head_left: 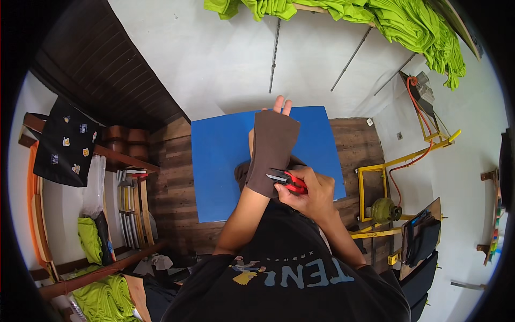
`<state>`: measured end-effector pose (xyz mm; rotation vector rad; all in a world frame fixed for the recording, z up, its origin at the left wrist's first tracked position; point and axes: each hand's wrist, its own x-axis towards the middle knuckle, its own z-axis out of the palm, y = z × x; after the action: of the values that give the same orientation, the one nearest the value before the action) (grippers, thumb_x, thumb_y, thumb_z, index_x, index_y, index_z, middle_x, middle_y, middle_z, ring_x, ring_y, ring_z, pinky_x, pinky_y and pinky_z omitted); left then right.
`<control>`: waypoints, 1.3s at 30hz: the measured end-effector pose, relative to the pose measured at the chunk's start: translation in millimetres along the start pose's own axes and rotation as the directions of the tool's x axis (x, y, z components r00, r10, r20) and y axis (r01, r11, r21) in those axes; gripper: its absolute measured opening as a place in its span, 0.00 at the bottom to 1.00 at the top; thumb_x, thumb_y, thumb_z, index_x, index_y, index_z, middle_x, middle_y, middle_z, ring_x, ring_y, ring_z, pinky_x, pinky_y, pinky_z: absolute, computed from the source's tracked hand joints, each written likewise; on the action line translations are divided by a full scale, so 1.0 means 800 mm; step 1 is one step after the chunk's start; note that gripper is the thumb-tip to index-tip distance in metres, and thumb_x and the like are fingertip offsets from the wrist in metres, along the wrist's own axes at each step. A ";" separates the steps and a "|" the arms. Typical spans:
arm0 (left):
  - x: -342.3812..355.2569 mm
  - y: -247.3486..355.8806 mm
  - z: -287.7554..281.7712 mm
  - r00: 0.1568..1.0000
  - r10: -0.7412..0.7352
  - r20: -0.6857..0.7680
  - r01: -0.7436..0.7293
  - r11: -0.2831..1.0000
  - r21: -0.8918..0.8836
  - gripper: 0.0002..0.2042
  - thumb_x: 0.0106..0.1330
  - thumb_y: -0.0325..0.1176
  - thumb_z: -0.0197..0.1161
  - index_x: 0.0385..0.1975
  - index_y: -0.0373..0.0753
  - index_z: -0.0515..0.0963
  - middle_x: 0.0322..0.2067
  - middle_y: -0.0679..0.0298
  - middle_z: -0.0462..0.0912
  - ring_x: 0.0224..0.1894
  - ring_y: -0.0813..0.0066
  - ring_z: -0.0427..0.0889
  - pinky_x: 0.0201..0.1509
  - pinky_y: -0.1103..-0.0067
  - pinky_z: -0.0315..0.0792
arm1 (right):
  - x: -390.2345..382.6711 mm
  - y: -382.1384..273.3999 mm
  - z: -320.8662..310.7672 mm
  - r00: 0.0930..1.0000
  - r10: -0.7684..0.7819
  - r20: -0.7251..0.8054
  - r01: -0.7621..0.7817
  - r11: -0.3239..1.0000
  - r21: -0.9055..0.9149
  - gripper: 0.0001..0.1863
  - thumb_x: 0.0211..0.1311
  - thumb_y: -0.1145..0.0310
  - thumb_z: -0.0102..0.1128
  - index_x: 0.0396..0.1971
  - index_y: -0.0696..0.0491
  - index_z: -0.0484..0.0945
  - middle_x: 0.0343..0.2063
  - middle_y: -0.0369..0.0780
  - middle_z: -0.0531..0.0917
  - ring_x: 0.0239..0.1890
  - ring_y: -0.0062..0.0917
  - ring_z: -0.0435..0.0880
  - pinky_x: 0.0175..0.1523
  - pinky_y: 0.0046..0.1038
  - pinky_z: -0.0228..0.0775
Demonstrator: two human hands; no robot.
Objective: Cutting and trimming a piece of brown fabric using small hand snips.
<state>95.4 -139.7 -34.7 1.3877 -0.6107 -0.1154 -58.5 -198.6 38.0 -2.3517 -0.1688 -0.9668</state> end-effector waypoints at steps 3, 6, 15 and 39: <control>-0.001 -0.001 0.001 1.000 0.013 -0.007 -0.014 0.997 -0.082 0.16 0.77 0.31 0.36 0.61 0.39 0.63 0.75 0.54 0.50 0.77 0.56 0.46 0.72 0.61 0.56 | 0.000 0.000 0.000 1.000 -0.001 0.002 0.001 1.000 -0.005 0.19 0.45 0.59 0.79 0.27 0.54 0.78 0.16 0.36 0.78 0.15 0.27 0.79 0.22 0.26 0.70; -0.002 -0.001 0.002 1.000 0.017 -0.009 -0.018 0.993 -0.117 0.16 0.78 0.31 0.36 0.61 0.39 0.62 0.75 0.54 0.50 0.77 0.56 0.46 0.71 0.62 0.57 | -0.001 -0.001 0.000 1.000 0.005 0.009 -0.005 1.000 0.000 0.19 0.45 0.59 0.79 0.28 0.54 0.78 0.16 0.36 0.78 0.15 0.26 0.79 0.22 0.25 0.71; -0.005 0.003 0.001 1.000 0.017 -0.008 -0.017 0.996 -0.082 0.14 0.78 0.31 0.36 0.56 0.38 0.65 0.74 0.55 0.50 0.77 0.56 0.47 0.70 0.64 0.59 | -0.005 -0.001 0.005 0.999 0.038 -0.025 -0.036 0.997 0.068 0.20 0.46 0.58 0.79 0.29 0.54 0.77 0.16 0.35 0.79 0.15 0.26 0.79 0.22 0.25 0.71; -0.005 0.023 0.001 0.995 -0.102 -0.012 0.042 0.506 -0.862 0.12 0.78 0.33 0.38 0.53 0.38 0.68 0.74 0.57 0.52 0.77 0.58 0.46 0.71 0.64 0.59 | 0.000 -0.009 0.001 0.999 0.006 0.045 -0.008 0.998 0.056 0.17 0.47 0.60 0.77 0.23 0.52 0.75 0.14 0.35 0.77 0.14 0.27 0.77 0.20 0.26 0.68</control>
<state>87.0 -135.2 -18.6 0.4061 -0.3379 -0.3939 -60.3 -192.4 40.9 -2.3220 -0.2031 -0.8945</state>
